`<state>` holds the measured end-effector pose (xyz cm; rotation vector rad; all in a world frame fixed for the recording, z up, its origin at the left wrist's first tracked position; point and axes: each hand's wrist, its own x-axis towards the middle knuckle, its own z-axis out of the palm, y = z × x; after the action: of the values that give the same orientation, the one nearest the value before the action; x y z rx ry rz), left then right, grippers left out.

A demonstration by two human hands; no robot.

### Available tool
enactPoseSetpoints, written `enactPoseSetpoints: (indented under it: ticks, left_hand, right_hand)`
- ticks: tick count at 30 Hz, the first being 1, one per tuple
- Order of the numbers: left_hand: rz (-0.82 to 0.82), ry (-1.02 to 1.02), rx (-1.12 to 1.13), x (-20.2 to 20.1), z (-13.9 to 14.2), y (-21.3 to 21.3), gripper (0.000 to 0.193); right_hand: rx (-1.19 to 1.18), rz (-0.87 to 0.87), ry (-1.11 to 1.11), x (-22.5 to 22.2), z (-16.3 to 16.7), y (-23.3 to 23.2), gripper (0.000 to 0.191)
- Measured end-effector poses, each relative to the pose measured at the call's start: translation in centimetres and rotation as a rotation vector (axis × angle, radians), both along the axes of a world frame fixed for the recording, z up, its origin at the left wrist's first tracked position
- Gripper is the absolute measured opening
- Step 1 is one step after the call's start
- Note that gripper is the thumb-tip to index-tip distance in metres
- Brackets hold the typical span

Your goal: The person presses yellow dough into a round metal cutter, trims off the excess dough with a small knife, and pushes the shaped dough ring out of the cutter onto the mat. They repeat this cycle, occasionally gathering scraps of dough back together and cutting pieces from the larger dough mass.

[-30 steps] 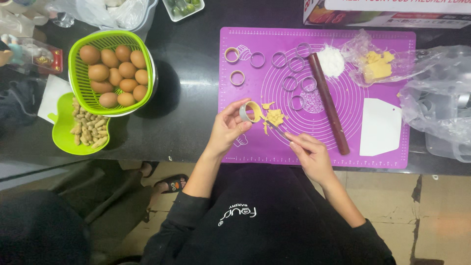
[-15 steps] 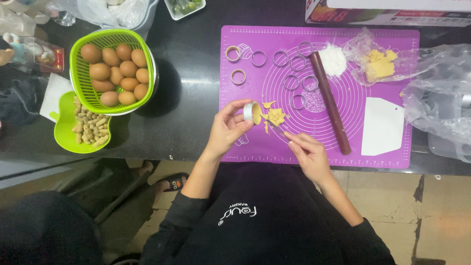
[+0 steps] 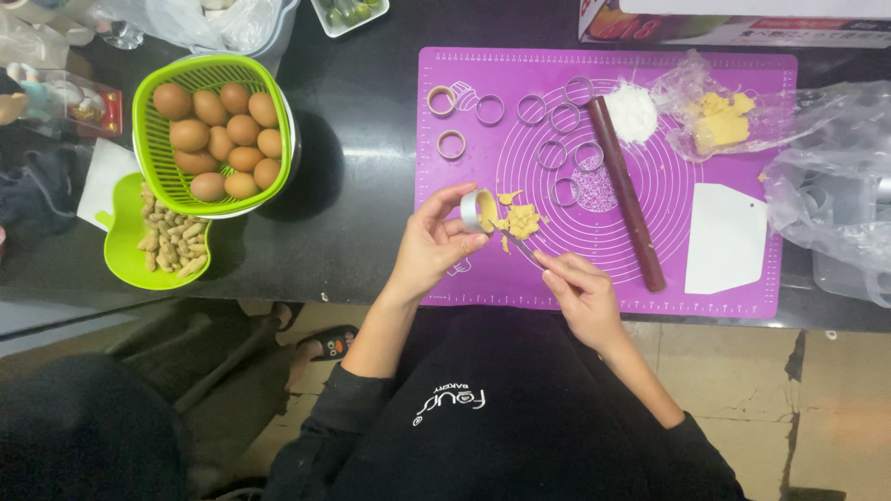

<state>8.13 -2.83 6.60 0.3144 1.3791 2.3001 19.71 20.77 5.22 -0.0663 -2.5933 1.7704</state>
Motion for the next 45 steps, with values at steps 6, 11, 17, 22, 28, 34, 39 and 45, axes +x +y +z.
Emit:
enactPoseSetpoints:
  ticks: [6,11,17,22,28,34,39,45]
  left_hand:
    - [-0.044,-0.027,-0.015,0.0,0.4,-0.5,0.059]
    - [-0.047,-0.045,-0.017,0.1,0.3,-0.5,0.06]
    - [-0.083,-0.045,0.067,0.2,-0.1,-0.8,0.053]
    - [-0.128,-0.154,0.062,0.0,-0.5,-1.0,0.051]
    - [-0.17,-0.262,0.184,-0.2,-0.4,-1.3,0.046]
    - [-0.125,-0.438,0.321,-0.3,-2.0,-1.9,0.053]
    - [-0.018,-0.639,0.468,-0.2,-4.2,-1.0,0.049]
    - [-0.013,-0.645,0.471,-0.3,-3.7,-0.2,0.046]
  right_hand:
    - [-0.034,-0.026,-0.036,0.0,-0.2,0.1,0.032]
    - [-0.037,-0.002,0.001,0.2,-0.3,0.0,0.032]
    - [-0.046,-0.02,0.037,0.1,-0.1,0.2,0.032]
    - [-0.043,-0.031,0.014,0.4,-0.5,0.3,0.032]
    - [-0.233,-0.108,-0.226,-0.3,-5.4,1.8,0.028]
    - [-0.131,-0.117,-0.553,-1.1,-10.8,3.0,0.027]
    - [-0.26,-0.197,-0.504,-0.7,-10.5,3.7,0.024]
    - [-0.215,-0.184,-0.482,-1.4,-9.8,3.7,0.026]
